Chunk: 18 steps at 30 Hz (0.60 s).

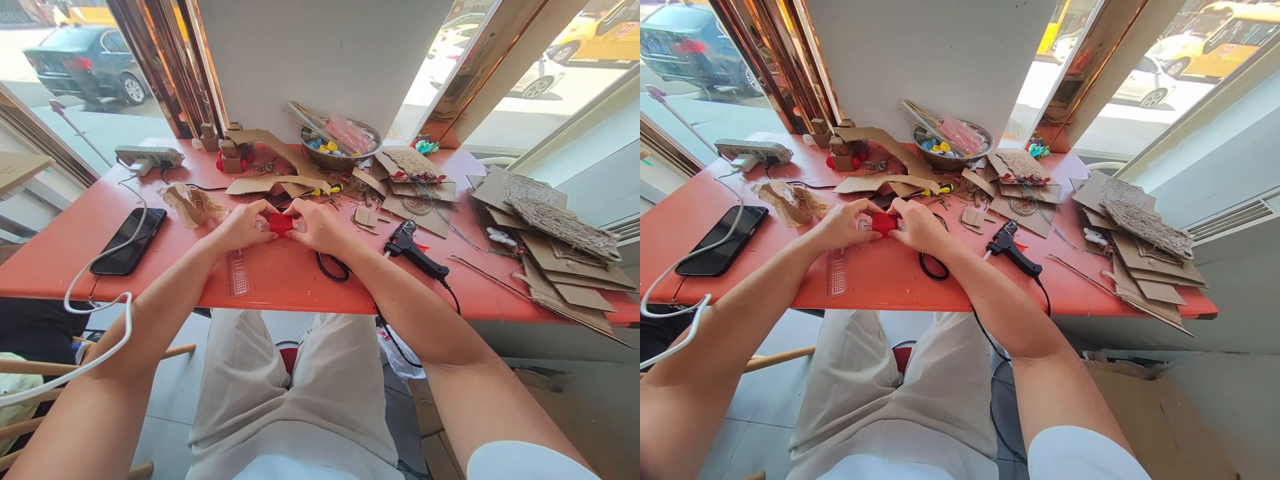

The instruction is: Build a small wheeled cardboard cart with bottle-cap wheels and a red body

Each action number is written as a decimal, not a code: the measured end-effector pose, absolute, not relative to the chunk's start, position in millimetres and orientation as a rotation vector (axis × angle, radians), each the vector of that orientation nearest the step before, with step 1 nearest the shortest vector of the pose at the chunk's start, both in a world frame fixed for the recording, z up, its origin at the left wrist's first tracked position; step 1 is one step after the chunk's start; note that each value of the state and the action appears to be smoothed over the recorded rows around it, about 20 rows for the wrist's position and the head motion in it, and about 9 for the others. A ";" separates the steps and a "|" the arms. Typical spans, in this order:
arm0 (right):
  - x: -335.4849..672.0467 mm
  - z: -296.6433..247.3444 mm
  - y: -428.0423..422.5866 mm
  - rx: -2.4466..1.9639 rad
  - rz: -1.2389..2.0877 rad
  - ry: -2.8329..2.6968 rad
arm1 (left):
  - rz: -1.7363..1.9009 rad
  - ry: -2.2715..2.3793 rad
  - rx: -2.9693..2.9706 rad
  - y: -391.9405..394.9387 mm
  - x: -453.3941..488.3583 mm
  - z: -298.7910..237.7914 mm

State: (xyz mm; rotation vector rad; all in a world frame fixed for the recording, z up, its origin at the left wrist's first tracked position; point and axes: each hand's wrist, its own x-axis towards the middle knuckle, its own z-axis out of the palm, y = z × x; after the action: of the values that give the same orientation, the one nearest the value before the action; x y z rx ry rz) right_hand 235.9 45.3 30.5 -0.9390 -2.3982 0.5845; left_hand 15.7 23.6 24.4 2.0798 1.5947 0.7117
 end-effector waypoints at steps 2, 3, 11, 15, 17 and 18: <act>235.5 28.8 45.4 -0.941 0.573 -2.402 | 0.718 1.620 2.099 24.7 16.3 22.2; 235.1 28.3 45.2 -0.942 0.565 -2.407 | 0.711 1.604 2.120 24.9 16.2 22.2; 236.8 30.1 43.6 -0.997 0.563 -2.491 | 0.633 1.522 2.253 25.5 11.0 26.0; 243.9 29.3 52.3 -1.004 0.573 -2.312 | 0.634 1.554 2.242 25.5 9.4 25.7; 248.2 28.1 59.2 -1.020 0.507 -2.190 | 0.567 1.550 2.237 24.7 9.1 28.1; 250.3 27.7 62.8 -1.033 0.477 -2.148 | 0.541 1.548 2.241 24.4 9.1 29.4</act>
State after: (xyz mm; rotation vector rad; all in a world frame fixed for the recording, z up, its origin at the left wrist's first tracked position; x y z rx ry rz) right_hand 250.3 62.8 27.7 -1.0325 -2.1484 0.4770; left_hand 9.1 24.4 29.4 2.2413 1.5475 0.5406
